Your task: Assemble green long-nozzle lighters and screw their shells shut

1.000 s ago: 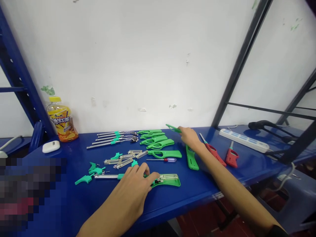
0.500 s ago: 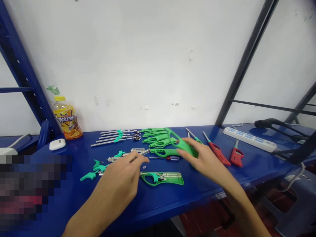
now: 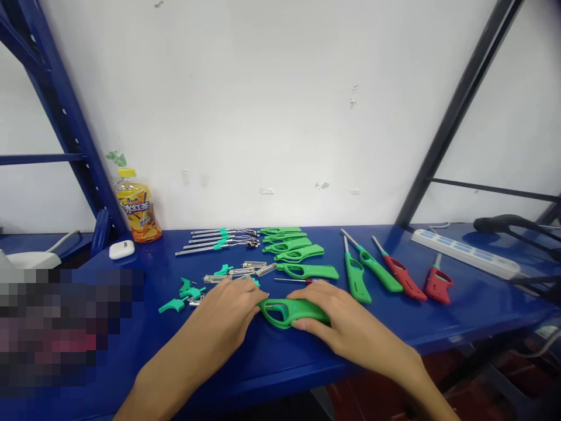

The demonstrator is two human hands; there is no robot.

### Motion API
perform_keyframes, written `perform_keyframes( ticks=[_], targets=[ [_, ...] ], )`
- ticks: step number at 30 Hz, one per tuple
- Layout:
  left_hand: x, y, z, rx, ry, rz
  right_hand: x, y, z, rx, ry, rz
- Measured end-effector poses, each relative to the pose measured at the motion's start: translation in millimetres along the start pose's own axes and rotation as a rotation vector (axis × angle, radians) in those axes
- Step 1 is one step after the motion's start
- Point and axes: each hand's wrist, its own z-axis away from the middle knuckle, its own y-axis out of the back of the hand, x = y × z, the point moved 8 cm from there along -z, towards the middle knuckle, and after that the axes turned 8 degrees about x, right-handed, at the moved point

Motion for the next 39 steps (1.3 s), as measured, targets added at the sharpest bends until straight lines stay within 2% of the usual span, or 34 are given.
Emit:
perform_keyframes(
  ticks=[5, 12, 18, 23, 28, 39],
  targets=[
    [0.2, -7.1, -1.6, -0.022, -0.007, -0.015, 4.5, -9.2, 2.7, -0.031, -0.011, -0.003],
    [3.3, -13.2, -3.6, -0.041, -0.029, -0.066, 9.1, -11.0, 5.8, -0.033, -0.039, 0.014],
    [-1.2, -12.8, 1.4, -0.105, 0.048, -0.020, 7.0, -12.9, 9.3, -0.051, -0.041, 0.030],
    [0.0, -7.5, 8.9, -0.117, 0.057, 0.091, 5.0, -14.2, 11.3, -0.099, -0.042, 0.023],
    [-1.3, -7.4, 8.4, -0.161, 0.104, 0.076, 5.9, -15.1, 11.6, -0.106, -0.047, 0.038],
    [-3.7, -10.8, 10.6, -0.097, 0.051, 0.087, 1.6, -14.3, 13.8, -0.086, -0.036, 0.034]
  ],
)
